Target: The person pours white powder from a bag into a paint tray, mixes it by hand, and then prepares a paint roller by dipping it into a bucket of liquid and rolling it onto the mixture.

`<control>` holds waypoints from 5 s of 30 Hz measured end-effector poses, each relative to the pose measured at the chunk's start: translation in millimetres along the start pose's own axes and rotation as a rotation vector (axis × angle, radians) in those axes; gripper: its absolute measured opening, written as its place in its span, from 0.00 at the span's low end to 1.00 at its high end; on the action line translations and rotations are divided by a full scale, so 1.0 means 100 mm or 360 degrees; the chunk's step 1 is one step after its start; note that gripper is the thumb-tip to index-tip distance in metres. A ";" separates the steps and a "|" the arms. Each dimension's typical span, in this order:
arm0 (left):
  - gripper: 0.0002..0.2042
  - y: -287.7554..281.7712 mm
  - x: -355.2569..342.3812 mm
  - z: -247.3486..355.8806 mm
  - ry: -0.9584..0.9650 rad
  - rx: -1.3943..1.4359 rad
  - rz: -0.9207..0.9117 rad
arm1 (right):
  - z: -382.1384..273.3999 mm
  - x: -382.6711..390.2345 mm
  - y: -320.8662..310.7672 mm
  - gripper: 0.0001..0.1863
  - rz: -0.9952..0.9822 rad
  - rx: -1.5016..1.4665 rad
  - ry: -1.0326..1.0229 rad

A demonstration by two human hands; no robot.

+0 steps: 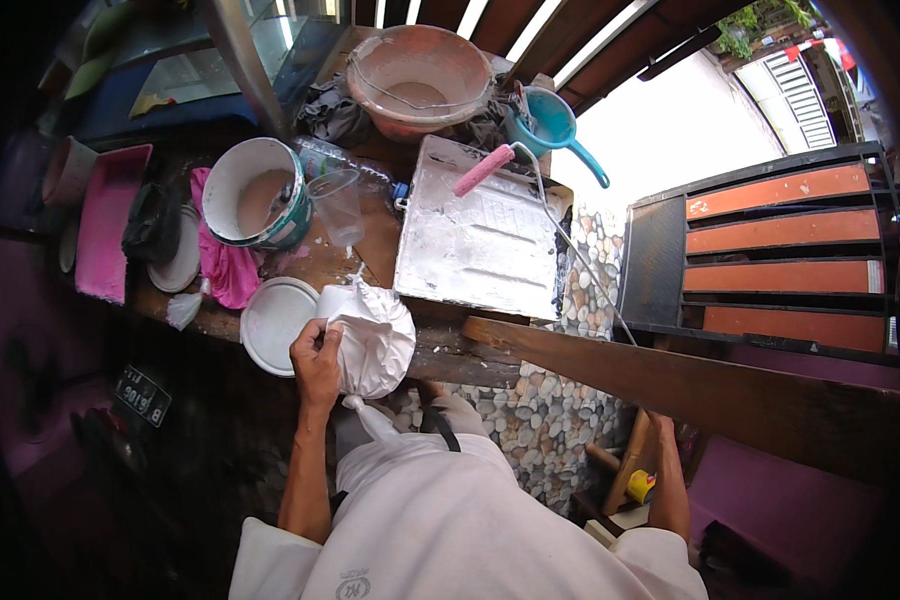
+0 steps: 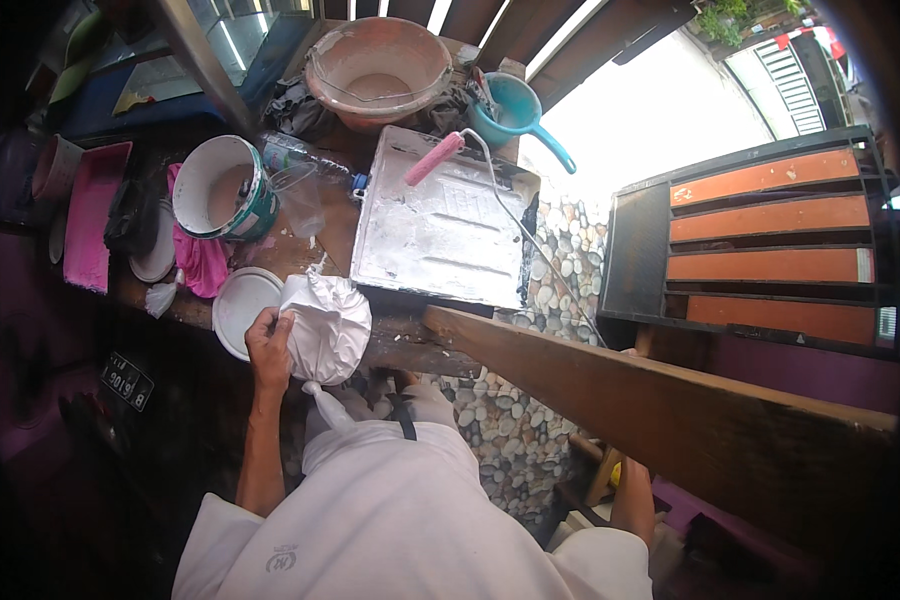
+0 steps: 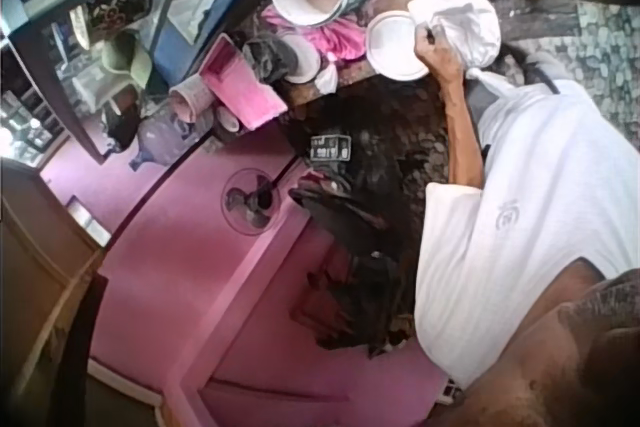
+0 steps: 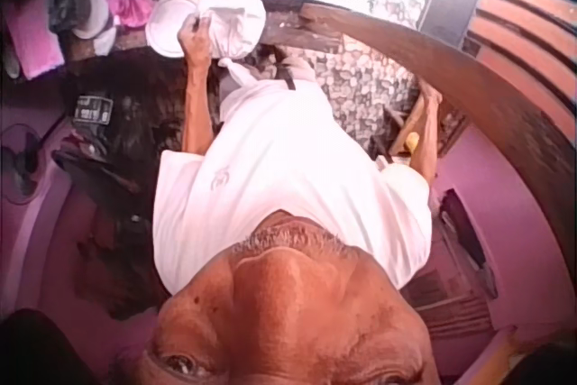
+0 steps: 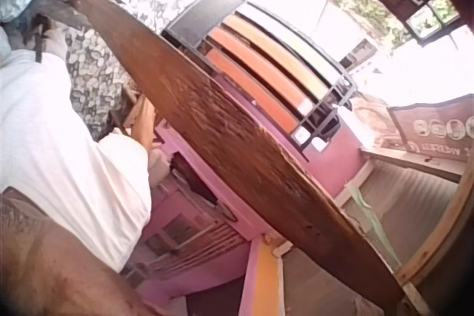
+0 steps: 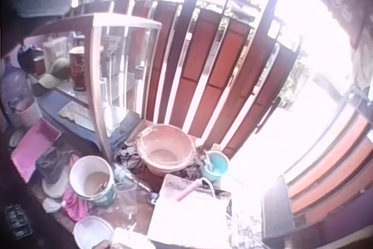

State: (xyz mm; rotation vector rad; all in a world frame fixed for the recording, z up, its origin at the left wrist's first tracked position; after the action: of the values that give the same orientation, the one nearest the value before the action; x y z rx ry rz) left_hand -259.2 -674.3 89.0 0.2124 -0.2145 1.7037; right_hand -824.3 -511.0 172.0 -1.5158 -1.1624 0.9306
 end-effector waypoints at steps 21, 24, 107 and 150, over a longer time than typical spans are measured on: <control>0.06 0.03 -0.01 0.04 0.0100 -0.0066 -0.0089 | -1.28 -0.59 -1.10 0.19 0.0956 0.0135 -0.0034; 0.06 0.03 -0.01 0.03 0.0138 -0.0059 -0.0076 | -1.35 -0.94 -1.23 0.18 0.0396 0.0434 0.0195; 0.08 0.18 0.26 0.20 -0.0056 -0.0395 0.0084 | -4.43 -2.03 2.10 0.27 -0.0676 -0.0040 -0.2301; 0.06 0.26 0.20 0.10 0.0002 -0.0366 0.0023 | -3.76 -4.45 -1.22 0.07 -0.0079 -0.1703 -0.1110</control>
State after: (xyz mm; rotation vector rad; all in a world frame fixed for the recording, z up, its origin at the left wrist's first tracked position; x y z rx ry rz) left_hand -287.9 -661.3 103.6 0.0392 -0.4092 1.6779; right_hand -608.4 -1024.2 383.2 -1.9952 -2.4541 0.8538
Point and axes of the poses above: each hand's wrist, its own x-axis away from the middle knuckle, its own y-axis out of the palm, z = x × y, the point moved 7 cm from there along -x, towards the middle knuckle, and after that the axes turned 2 degrees about -x, right-handed, at the moved point
